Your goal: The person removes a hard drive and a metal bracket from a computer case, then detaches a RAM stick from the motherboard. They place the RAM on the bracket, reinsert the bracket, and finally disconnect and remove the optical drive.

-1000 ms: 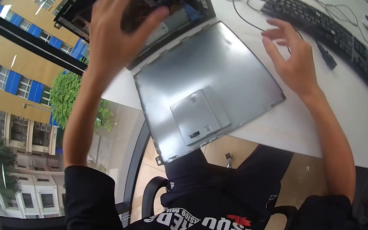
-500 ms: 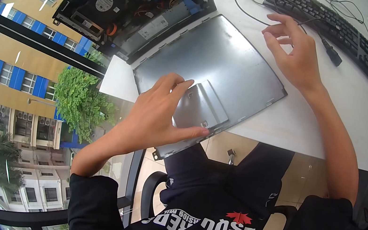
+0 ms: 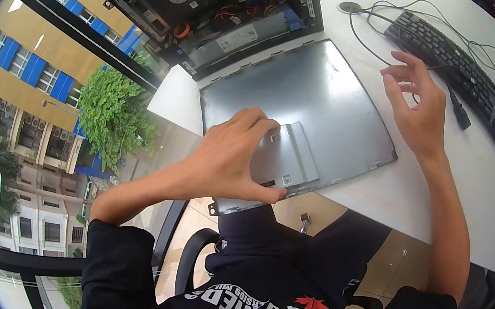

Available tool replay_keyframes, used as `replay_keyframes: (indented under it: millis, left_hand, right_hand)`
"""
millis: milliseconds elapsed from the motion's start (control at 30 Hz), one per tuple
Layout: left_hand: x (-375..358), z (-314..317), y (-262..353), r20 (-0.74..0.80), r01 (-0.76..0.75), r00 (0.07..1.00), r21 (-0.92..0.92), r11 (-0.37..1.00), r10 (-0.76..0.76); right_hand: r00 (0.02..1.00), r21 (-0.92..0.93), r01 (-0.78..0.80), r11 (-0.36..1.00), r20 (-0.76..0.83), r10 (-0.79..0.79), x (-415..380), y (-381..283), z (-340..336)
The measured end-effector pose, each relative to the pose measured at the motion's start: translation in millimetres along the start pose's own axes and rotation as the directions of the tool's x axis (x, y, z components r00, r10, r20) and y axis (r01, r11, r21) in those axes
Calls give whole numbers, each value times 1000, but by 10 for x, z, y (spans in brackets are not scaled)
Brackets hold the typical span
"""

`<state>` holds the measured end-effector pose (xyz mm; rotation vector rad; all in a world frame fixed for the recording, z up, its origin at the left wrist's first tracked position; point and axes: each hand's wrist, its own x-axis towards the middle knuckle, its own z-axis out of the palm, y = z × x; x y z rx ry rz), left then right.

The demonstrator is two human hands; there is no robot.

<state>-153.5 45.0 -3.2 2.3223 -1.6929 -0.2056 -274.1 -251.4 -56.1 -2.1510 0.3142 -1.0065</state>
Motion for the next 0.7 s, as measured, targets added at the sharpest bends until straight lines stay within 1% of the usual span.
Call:
replay_keyframes:
  millis: [67, 167, 267, 367, 567, 667, 700]
  left_hand:
    - [-28, 0, -33, -46, -19, 999, -20, 1000, 19]
    - [-39, -50, 0, -20, 17, 1000, -35, 999, -18]
    - [-59, -59, 5, -40, 16, 999, -36, 999, -17]
    - [-53, -95, -16, -63, 5, 998, 11, 1000, -4]
    - [-12, -179, -97, -64, 12, 998, 31, 999, -10]
    - [-8, -189, -114, -36, 39, 999, 48, 998, -37]
    - [-9, -199, -110, -4, 59, 998, 40, 997, -59]
  right_hand:
    - [1000, -4, -4, 1000, 1, 4, 5, 5, -7]
    - [1000, -1, 7, 1000, -3, -7, 3, -4, -17]
    - [1000, 4, 18, 1000, -7, -18, -10, -2, -17]
    - [1000, 6, 17, 1000, -15, -16, -5, -5, -11]
    - [1000, 12, 12, 1000, -21, -12, 9, 12, -12]
    - [1000, 13, 5, 1000, -7, -5, 10, 14, -15]
    - [1000, 13, 2, 1000, -2, -2, 8, 17, -17]
